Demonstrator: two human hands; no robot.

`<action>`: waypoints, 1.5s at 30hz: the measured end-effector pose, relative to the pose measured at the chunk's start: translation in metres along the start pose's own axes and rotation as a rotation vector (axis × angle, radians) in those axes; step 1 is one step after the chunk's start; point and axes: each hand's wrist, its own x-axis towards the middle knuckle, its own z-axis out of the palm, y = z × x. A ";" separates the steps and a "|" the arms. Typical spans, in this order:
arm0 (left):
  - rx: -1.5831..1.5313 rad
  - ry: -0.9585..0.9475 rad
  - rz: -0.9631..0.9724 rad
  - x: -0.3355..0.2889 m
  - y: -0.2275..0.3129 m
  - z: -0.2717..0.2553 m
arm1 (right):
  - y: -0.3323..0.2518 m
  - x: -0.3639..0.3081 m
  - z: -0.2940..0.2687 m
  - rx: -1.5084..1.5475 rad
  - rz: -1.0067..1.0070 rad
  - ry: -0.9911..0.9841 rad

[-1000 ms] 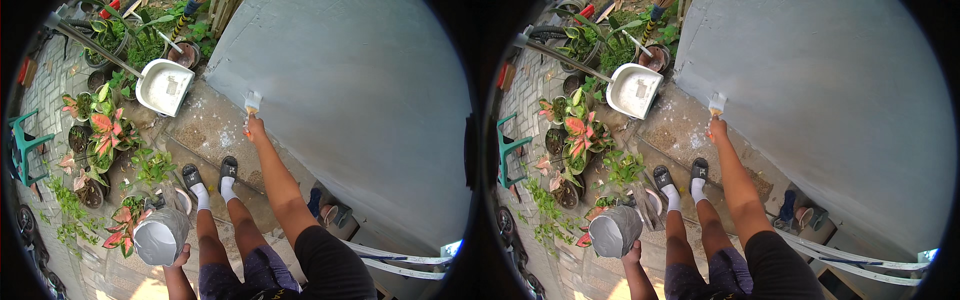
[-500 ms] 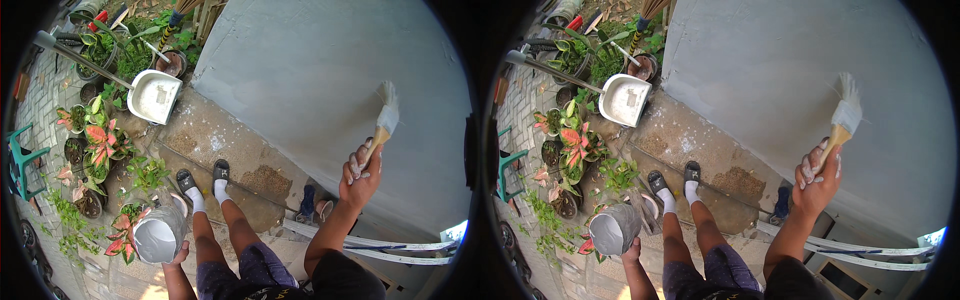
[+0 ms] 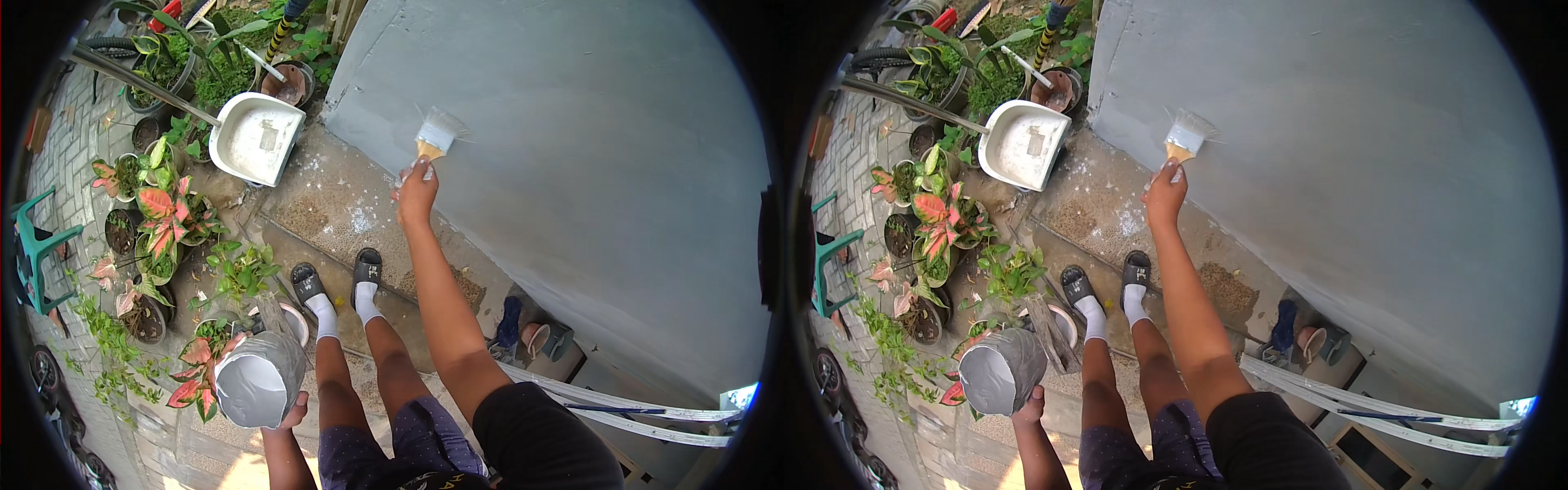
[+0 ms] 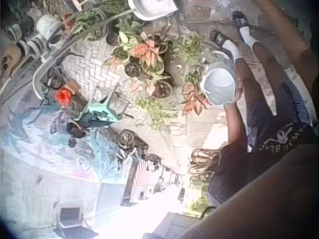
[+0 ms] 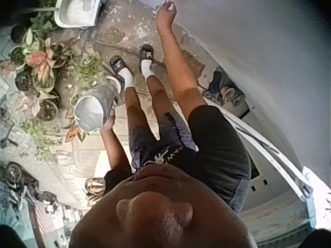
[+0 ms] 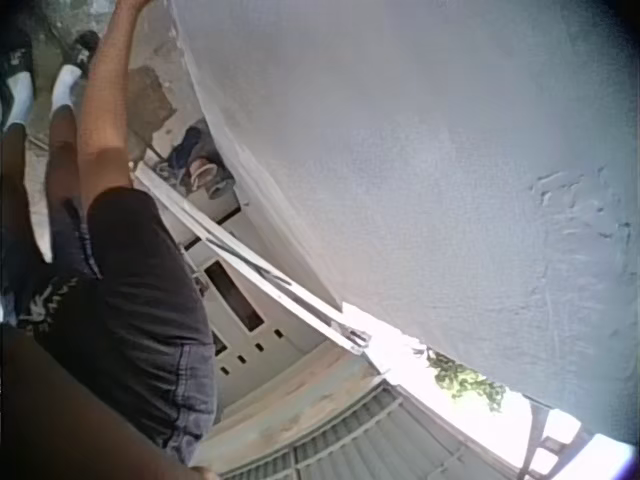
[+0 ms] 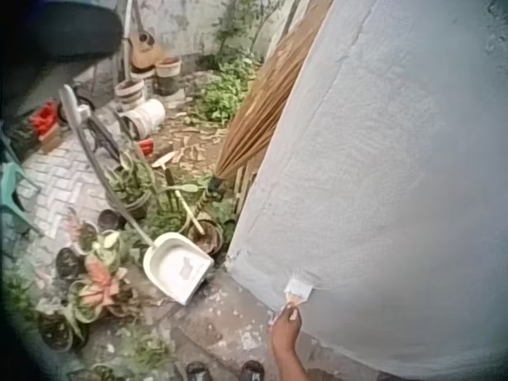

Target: The person paints a concrete wall and pillar with white paint using a brush.

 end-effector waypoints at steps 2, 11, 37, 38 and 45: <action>0.045 -0.023 0.012 -0.001 -0.011 0.002 | 0.057 0.036 0.017 0.017 0.330 0.047; 0.207 -0.123 0.025 -0.009 -0.042 -0.011 | 0.055 0.083 -0.017 0.141 0.596 -0.118; -0.370 0.293 -0.064 0.051 -0.047 0.113 | 0.242 0.155 -0.008 -0.134 0.411 0.002; -0.447 0.326 -0.065 0.055 -0.045 0.122 | 0.250 0.175 -0.012 -0.146 0.407 0.002; -0.447 0.355 -0.234 0.037 -0.019 0.143 | 0.197 0.165 -0.063 0.012 0.624 -0.077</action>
